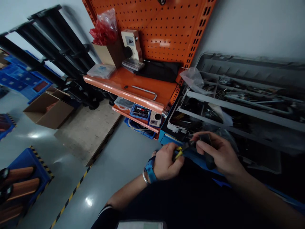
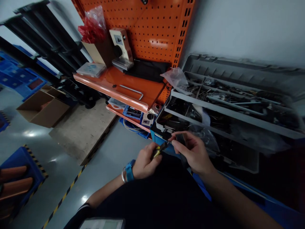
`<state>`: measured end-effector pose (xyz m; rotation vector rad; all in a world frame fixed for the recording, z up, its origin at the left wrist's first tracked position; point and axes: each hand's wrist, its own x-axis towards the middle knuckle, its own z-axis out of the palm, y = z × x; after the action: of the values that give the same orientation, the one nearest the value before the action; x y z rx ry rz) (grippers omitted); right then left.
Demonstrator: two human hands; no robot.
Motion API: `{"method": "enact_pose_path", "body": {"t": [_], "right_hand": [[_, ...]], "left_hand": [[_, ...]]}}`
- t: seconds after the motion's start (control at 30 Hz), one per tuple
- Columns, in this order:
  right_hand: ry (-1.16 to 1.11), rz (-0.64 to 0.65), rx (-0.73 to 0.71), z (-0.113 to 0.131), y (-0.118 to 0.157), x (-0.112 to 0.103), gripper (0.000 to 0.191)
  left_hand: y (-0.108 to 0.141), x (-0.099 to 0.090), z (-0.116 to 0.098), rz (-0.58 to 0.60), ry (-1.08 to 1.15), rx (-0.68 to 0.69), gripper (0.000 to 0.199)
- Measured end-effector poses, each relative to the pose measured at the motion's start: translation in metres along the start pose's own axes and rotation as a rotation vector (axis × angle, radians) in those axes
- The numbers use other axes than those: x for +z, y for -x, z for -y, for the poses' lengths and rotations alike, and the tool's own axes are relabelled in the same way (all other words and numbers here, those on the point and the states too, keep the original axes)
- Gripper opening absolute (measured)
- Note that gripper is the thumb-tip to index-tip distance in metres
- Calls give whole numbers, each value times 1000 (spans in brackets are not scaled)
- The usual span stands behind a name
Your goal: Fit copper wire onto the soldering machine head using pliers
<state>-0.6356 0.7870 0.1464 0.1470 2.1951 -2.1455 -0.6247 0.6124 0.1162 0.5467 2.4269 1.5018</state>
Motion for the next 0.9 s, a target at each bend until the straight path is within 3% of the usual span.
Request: {"method": "enact_pose_path", "body": {"t": [0.07,0.17,0.47,0.9], "right_hand": [[-55,11,33,-4,5,-1,29],[-48,-50,38,-8,10,-1,28],[20,-122,68,-12,6,0,29],[77,-103,54,-13,2,0,25]], "left_hand": [[0,1,-5,-85,-187,-36,22],[-1,4,-10,-128,-284,-100,21],[-1,10,-5,-43,-68,-193,25],[-1,6,-6,20,89,-219,31]]}}
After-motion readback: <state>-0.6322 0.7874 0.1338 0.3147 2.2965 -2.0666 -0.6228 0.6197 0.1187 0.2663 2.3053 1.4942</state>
